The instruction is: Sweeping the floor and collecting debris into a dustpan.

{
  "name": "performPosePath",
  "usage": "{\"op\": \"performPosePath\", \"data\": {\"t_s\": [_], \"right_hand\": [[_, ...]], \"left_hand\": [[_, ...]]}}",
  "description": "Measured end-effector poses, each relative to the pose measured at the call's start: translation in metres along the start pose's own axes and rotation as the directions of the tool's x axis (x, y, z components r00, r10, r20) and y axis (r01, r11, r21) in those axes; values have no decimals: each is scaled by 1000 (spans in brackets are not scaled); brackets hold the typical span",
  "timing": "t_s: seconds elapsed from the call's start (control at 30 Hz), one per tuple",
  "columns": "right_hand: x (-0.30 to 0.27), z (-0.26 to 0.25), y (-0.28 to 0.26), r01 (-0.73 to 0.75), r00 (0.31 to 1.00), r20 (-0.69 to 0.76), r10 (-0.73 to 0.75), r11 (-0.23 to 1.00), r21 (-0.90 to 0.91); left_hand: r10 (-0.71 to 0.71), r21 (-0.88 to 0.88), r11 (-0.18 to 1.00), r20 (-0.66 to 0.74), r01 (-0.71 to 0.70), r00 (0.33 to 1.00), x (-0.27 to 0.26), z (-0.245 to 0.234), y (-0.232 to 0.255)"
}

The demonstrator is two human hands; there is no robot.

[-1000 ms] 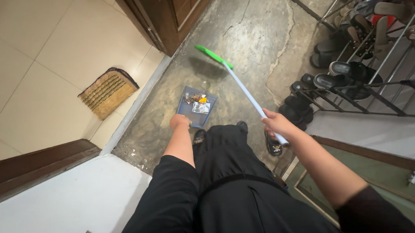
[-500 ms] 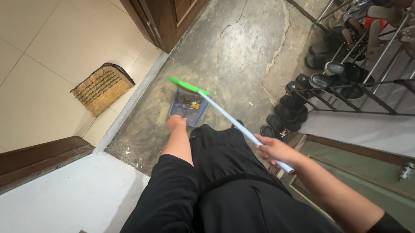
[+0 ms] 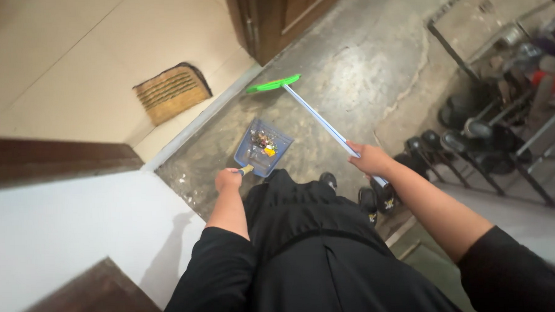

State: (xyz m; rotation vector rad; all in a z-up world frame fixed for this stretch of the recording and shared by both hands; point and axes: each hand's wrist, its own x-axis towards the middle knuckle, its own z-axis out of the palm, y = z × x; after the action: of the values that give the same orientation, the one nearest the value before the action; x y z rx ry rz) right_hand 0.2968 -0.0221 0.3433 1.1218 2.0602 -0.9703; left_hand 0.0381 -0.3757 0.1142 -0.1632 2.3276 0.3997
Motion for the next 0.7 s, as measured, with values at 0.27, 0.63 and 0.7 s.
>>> {"op": "performPosePath", "data": {"t_s": [0.27, 0.63, 0.7], "right_hand": [[44, -21, -6, 318, 944, 169, -283, 918, -236], [132, 14, 22, 518, 852, 327, -409, 751, -410], [139, -8, 51, 474, 878, 293, -377, 762, -440]], "left_hand": [[-167, -243, 960, -87, 142, 982, -62, 33, -48], [-214, -218, 968, -446, 127, 869, -173, 136, -56], [-291, -422, 892, -266, 160, 919, -193, 137, -46]]}}
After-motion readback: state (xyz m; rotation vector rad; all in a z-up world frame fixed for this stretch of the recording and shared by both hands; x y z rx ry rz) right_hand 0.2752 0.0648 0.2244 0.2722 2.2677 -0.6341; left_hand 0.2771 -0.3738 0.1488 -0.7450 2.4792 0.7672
